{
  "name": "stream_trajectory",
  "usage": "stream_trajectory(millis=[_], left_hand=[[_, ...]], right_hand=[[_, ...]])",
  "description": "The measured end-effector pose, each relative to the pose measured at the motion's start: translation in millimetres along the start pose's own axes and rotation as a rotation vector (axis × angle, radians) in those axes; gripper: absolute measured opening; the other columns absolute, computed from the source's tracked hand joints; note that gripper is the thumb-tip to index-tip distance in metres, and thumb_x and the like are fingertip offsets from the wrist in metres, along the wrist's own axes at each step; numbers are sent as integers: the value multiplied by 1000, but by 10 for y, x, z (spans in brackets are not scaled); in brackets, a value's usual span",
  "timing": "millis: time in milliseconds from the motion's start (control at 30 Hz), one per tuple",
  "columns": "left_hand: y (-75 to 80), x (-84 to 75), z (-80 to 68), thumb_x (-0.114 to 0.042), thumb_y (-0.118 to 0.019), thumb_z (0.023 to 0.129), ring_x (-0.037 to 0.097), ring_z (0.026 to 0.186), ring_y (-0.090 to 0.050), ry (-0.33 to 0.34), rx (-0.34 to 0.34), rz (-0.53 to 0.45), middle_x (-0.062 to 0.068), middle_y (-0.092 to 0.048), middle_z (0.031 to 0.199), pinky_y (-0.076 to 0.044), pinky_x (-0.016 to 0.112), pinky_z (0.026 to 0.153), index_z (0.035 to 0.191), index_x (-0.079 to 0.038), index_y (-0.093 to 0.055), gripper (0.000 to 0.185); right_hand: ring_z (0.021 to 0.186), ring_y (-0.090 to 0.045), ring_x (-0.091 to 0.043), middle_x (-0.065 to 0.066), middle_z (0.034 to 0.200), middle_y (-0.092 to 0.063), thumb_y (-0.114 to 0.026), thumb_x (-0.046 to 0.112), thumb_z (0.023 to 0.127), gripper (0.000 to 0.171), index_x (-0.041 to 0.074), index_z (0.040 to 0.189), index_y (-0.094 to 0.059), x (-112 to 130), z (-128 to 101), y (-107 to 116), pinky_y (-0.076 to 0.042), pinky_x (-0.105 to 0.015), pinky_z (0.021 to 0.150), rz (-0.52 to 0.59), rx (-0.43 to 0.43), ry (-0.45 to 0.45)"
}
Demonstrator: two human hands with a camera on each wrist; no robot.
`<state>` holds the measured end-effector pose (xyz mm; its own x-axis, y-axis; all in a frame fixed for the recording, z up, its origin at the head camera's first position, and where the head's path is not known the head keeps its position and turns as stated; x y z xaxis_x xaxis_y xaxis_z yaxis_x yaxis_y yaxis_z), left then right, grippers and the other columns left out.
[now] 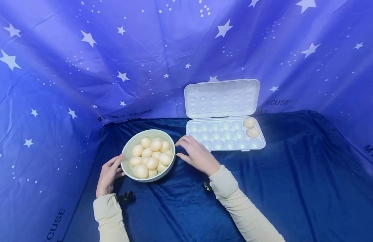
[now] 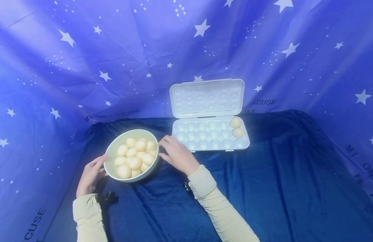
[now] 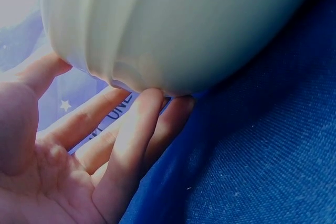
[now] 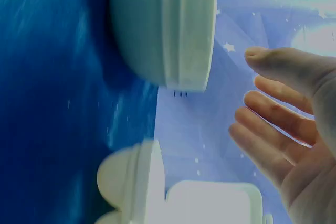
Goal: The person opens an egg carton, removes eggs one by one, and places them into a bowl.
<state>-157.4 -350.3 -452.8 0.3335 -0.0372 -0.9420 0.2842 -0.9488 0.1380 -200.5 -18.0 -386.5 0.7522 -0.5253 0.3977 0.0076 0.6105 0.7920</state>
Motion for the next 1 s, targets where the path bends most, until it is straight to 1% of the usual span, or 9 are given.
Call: stream_trajectory(millis=[167,400,533,667,800,1000], left_hand=[[13,7,7,-44,-65,95,5,73,-71,7,-3,-4,-14,-66,91,-61,22,67,138,2,-50,65],[11,12,6,-44,-66,95,5,74,-71,8,-8,-3,-13,-66,92,-61,22,67,135,1,-53,62],[0,15,3,-44,-66,95,5,73,-71,4,-8,-4,-14,-66,90,-61,22,66,133,1,-54,60],[-9,20,3,-43,-66,95,6,73,-71,8,-4,-5,-14,-66,89,-61,22,66,133,0,-54,59],[-3,22,-1,-43,-65,95,5,72,-70,7,-7,-4,-15,-66,89,-61,22,66,135,1,-52,60],[-1,19,-2,-43,-65,95,6,73,-71,2,-8,-2,-14,-67,88,-61,22,66,132,0,-54,58]], right_hand=[[108,-59,-20,-5,113,-63,-74,18,91,26,6,112,-67,-147,-95,122,-54,-34,94,-40,-26,-18],[108,-60,-24,-7,113,-64,-76,15,88,27,5,112,-66,-352,-245,324,-54,-40,94,-42,-74,-62],[109,-60,-25,-8,113,-64,-75,14,89,27,4,113,-66,-458,-333,416,-53,-41,95,-30,-91,-110],[105,-59,-26,-8,110,-64,-73,12,90,24,5,111,-63,-550,-409,469,-54,-41,92,-19,-94,-158],[99,-59,-26,-9,107,-64,-72,10,89,24,4,110,-61,-613,-447,515,-54,-41,86,-30,-110,-166],[102,-59,-28,-12,106,-65,-72,6,86,26,2,109,-62,-742,-516,618,-53,-45,89,-25,-135,-194]])
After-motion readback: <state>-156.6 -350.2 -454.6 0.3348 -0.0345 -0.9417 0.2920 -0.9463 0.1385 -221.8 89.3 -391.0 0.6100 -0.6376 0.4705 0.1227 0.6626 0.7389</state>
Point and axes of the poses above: each hand's wrist, its own z-axis towards the middle knuckle, its own y-axis out of the back of the hand, x = y × z, the point moved 4 cm from there along z, towards the middle knuckle
